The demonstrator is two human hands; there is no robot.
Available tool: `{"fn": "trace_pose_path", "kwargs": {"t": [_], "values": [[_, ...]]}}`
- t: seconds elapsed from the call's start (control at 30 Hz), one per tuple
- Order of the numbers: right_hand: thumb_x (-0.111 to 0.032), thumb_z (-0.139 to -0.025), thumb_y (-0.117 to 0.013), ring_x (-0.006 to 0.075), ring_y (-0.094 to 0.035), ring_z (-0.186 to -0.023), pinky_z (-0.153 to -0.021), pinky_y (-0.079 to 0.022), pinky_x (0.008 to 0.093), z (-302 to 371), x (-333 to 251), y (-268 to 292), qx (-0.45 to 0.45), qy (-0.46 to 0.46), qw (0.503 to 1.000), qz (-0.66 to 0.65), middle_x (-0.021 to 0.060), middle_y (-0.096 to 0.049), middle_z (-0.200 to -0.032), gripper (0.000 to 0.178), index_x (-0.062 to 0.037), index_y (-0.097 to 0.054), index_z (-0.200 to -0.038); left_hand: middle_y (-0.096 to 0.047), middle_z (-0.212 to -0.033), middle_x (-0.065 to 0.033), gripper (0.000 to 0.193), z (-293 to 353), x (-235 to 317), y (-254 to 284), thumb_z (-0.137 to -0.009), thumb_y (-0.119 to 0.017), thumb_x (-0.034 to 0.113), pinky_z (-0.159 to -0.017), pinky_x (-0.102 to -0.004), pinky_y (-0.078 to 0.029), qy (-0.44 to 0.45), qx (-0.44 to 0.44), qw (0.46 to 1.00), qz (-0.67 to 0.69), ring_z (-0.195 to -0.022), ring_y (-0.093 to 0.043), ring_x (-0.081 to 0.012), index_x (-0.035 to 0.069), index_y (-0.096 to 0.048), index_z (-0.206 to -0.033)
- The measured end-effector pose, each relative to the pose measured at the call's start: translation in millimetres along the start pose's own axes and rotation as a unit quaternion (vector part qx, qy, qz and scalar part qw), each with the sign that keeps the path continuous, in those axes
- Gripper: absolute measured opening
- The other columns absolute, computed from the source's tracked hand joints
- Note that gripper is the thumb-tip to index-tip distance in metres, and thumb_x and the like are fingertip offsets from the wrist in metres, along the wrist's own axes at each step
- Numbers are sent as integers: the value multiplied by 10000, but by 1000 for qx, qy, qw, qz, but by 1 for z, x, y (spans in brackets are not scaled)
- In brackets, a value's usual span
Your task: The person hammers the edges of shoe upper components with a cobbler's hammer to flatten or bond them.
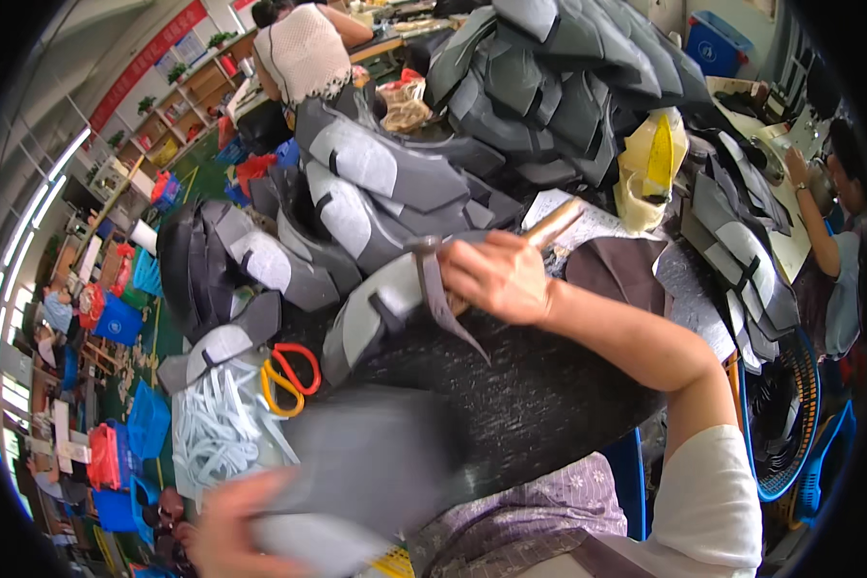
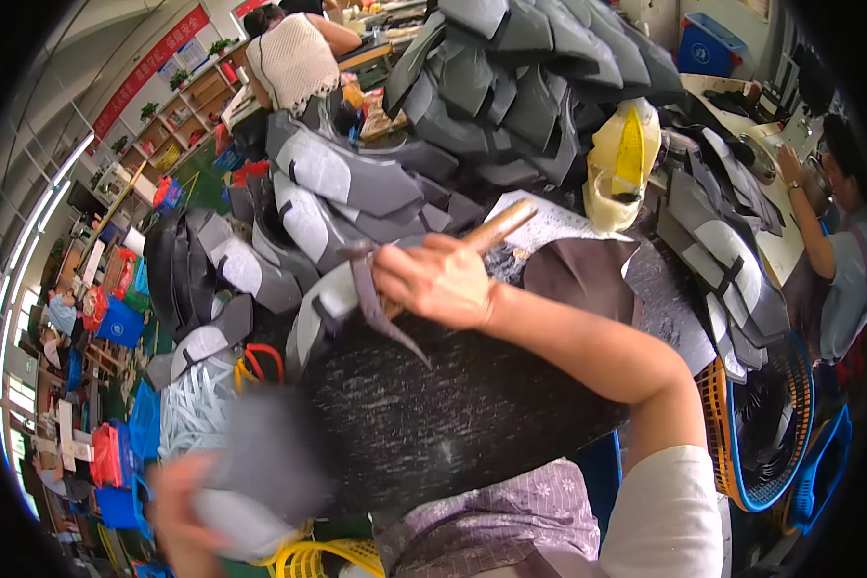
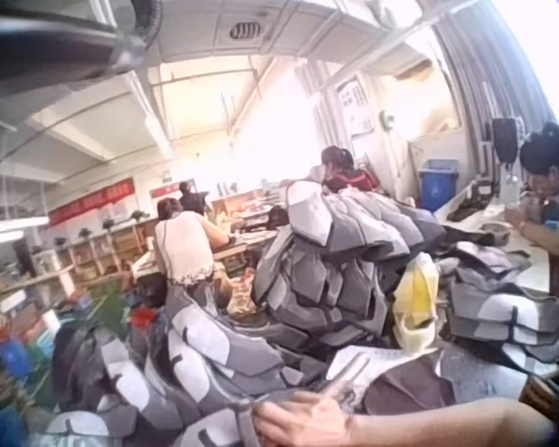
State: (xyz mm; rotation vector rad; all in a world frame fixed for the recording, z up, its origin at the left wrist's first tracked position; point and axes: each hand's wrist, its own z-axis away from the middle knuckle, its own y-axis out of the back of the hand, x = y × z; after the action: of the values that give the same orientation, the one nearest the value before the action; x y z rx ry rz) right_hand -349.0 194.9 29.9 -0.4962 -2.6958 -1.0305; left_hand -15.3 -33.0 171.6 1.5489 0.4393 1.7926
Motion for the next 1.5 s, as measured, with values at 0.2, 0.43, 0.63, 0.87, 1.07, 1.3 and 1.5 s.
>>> {"fn": "trace_pose_path", "kwargs": {"t": [0.2, 0.43, 0.63, 0.87, 1.07, 1.3, 1.5], "values": [[-296, -794, -671, 221, -670, -728, -643, -541, 381, 46, -5, 8, -208, -79, 970, -97, 46, -572, -923, 346, -106, -591, -1072, -649, -930, -108, 633, -122, -32, -134, -790, -806, 240, -748, -373, -552, -67, 10, 997, 23, -844, -677, -265, 143, -579, -1373], [-205, -760, -733, 217, -621, -543, -444, -472, 352, 67, -37, 133, -205, -144, 891, -380, 54, -591, -765, 420, -50, -620, -1133, -565, -1030, -137, 655, -129, -4, -132, -788, -694, 138, -807, -394, -526, -69, 16, 987, -147, -965, -596, -301, 49, -499, -1407], [-140, -809, -624, 177, -638, -556, -454, -491, 315, 84, -84, 169, -335, -167, 840, -393, 33, -577, -734, 379, -18, -629, -1168, -602, -938, -108, 494, -165, -3, -156, -808, -690, 31, -708, -367, -532, -118, 39, 992, -38, -823, -627, -262, 29, -587, -1291], [-168, -789, -673, 172, -633, -548, -444, -493, 321, 86, -85, 168, -329, -168, 848, -381, 33, -571, -712, 408, -16, -628, -1165, -639, -829, -55, 214, -181, -19, -159, -764, -747, -13, -572, -286, -505, -146, 30, 985, 84, -643, -605, -155, 30, -719, -972], [-194, -849, -663, 210, -642, -552, -431, -477, 342, 81, -76, 166, -283, -276, 827, -400, 57, -624, -752, 389, -6, -609, -1185, -611, -857, -66, 275, -172, -16, -160, -668, -697, 44, -577, -308, -508, -319, 78, 929, -171, -709, -618, -204, -10, -704, -938], [-253, -871, -643, 245, -657, -592, -465, -488, 369, 68, -82, 156, -352, -259, 807, -397, 68, -607, -760, 367, -38, -589, -1164, -629, -908, -60, 250, -164, -13, -145, -733, -754, 63, -662, -350, -500, -176, 84, 976, -92, -791, -607, -227, 18, -720, -976], [-264, -877, -643, 249, -652, -581, -461, -484, 369, 65, -82, 154, -343, -263, 815, -386, 66, -615, -773, 383, -31, -588, -1176, -633, -961, -67, 326, -149, -24, -159, -705, -766, 60, -712, -358, -505, -235, 104, 961, -100, -850, -616, -239, 21, -723, -1027]]}}
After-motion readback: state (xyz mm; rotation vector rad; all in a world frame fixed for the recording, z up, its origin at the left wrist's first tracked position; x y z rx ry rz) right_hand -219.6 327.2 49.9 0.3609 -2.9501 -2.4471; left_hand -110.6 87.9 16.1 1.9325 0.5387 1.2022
